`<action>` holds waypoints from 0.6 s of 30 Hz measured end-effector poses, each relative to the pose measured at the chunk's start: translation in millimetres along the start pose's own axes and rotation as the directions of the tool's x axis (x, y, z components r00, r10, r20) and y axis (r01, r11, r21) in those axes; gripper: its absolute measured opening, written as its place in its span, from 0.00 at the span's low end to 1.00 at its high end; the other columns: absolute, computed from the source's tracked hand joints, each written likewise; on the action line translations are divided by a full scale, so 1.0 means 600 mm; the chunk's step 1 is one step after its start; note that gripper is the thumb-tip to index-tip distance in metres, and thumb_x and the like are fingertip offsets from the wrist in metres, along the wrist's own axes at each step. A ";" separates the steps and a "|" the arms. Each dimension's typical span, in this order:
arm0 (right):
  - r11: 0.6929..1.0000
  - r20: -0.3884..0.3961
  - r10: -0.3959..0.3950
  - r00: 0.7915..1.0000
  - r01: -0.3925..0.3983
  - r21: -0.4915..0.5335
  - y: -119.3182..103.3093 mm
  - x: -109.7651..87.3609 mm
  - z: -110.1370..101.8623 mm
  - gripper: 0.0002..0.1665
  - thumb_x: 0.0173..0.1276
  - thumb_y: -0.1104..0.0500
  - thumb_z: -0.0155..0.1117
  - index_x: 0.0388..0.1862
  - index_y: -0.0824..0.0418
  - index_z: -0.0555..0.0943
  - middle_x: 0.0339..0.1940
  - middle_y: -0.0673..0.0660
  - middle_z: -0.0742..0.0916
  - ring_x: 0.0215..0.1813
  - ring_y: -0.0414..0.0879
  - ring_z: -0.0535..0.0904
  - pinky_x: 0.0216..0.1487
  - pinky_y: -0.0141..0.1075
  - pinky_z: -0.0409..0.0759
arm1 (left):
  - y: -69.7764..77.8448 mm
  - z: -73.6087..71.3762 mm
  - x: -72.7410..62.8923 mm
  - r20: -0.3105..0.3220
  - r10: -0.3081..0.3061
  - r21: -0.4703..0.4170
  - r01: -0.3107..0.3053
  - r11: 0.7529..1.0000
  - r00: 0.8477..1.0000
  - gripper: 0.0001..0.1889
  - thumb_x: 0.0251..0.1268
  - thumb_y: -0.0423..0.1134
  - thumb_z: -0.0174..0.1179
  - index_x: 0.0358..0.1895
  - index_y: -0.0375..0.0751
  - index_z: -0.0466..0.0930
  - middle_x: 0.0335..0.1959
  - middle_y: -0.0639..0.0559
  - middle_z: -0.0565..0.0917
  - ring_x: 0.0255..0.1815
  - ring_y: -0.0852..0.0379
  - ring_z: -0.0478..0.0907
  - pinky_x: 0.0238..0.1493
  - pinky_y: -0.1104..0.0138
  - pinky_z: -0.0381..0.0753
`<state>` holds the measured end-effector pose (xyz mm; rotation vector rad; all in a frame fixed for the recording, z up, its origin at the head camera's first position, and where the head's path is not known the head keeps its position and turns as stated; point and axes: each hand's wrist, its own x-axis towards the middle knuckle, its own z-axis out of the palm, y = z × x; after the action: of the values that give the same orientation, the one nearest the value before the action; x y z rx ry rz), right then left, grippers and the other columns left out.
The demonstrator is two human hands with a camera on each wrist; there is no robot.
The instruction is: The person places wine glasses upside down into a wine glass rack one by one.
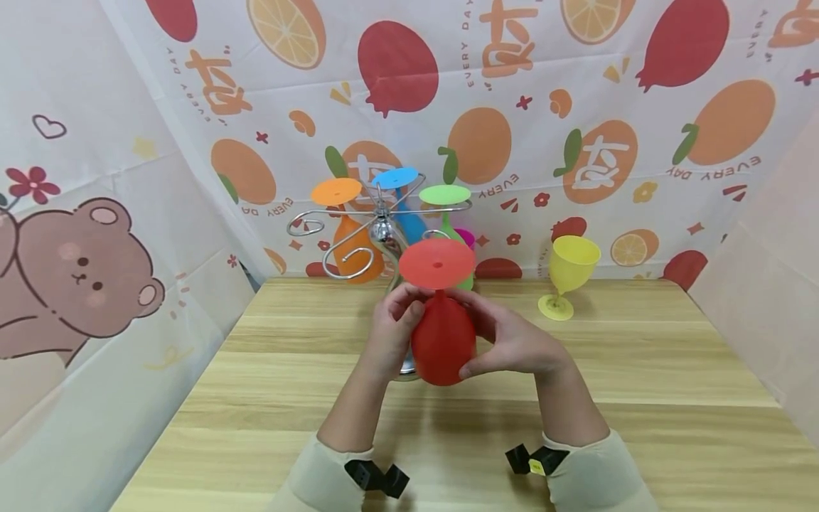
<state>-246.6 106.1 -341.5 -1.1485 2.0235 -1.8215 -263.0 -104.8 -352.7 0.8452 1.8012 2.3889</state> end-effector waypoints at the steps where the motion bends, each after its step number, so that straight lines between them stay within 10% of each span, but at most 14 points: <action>1: 1.000 -0.006 -0.003 1.000 0.003 0.002 0.001 -0.001 -0.001 0.57 0.49 0.67 0.78 0.76 0.53 0.60 0.67 0.57 0.73 0.69 0.56 0.68 0.58 0.49 0.81 | 0.000 0.000 -0.001 0.005 -0.012 0.000 0.012 1.000 1.000 0.29 0.48 0.69 0.64 0.47 0.53 0.80 0.46 0.57 0.81 0.48 0.58 0.77 0.45 0.68 0.83; 8: 0.998 -0.094 -0.028 0.995 0.033 0.053 0.003 -0.010 -0.013 0.58 0.51 0.67 0.77 0.77 0.58 0.56 0.67 0.60 0.72 0.68 0.57 0.69 0.55 0.49 0.82 | 0.006 -0.001 -0.005 0.084 -0.119 0.105 0.110 0.988 0.989 0.37 0.57 0.62 0.66 0.67 0.48 0.70 0.60 0.48 0.76 0.61 0.47 0.72 0.48 0.56 0.85; 18: 0.999 -0.256 0.000 0.967 0.009 0.034 -0.003 -0.009 -0.016 0.60 0.48 0.69 0.77 0.77 0.50 0.55 0.69 0.57 0.71 0.69 0.58 0.68 0.54 0.49 0.83 | 0.011 0.019 -0.008 0.088 -0.152 0.317 0.117 0.941 0.984 0.45 0.54 0.40 0.74 0.72 0.69 0.58 0.66 0.59 0.70 0.67 0.50 0.67 0.51 0.54 0.84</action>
<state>-248.1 117.1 -339.7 -0.9499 2.1125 -2.0939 -252.3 -98.6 -346.6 0.8268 2.1470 1.9645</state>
